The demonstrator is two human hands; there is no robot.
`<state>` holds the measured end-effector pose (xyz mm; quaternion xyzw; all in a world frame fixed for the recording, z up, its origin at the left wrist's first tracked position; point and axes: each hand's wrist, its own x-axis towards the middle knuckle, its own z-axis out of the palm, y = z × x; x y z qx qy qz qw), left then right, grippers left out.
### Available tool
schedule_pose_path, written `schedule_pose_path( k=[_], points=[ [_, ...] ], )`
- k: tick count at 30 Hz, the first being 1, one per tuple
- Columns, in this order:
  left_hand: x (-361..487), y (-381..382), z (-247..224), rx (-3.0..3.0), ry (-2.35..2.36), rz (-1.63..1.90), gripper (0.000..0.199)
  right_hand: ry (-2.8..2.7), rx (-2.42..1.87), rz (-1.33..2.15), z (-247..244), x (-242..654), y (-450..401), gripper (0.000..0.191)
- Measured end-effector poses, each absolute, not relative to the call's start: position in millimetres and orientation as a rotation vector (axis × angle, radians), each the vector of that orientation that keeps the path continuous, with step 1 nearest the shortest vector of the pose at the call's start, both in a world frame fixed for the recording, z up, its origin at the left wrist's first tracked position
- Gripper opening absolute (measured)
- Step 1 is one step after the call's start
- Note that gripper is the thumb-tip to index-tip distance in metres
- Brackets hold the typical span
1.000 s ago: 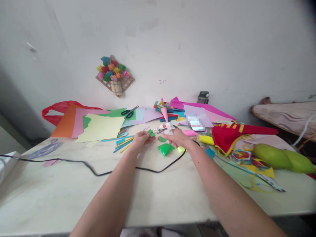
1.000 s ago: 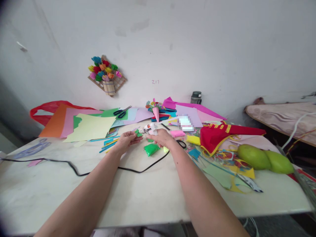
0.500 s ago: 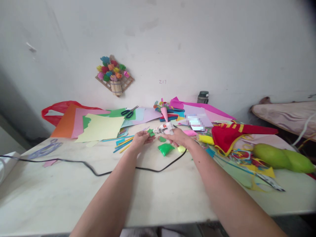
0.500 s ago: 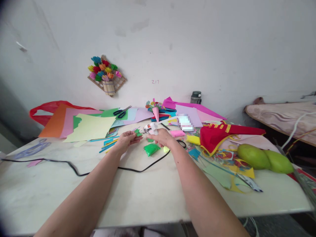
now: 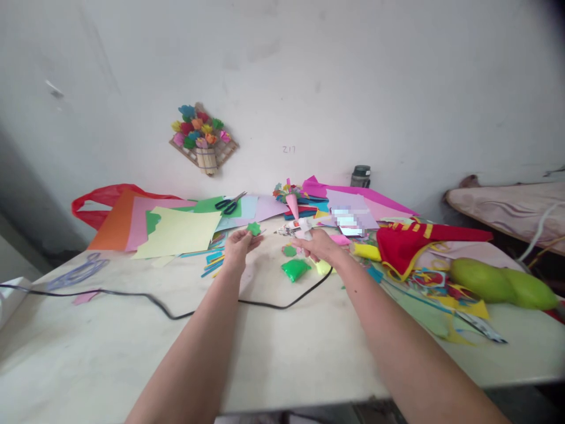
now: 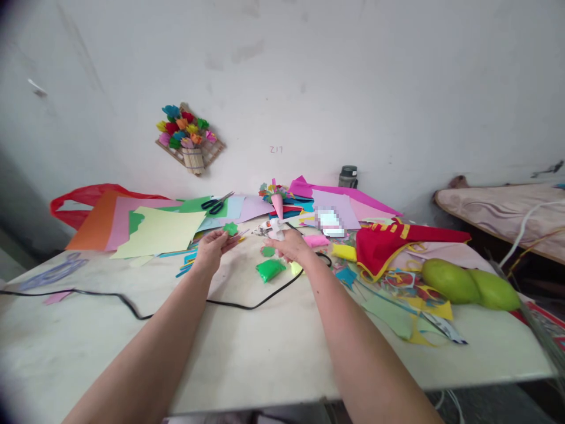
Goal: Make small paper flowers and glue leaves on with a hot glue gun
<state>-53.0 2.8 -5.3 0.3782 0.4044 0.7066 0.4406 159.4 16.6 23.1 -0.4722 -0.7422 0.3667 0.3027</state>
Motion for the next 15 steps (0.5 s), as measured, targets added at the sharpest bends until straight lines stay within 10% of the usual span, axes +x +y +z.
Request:
schedule_pose_path(
  k=[15],
  points=[
    [-92, -7, 35, 0.771, 0.799, 2.188, 0.011, -2.436, -1.576, 0.151, 29, 87, 15, 0.037]
  ],
)
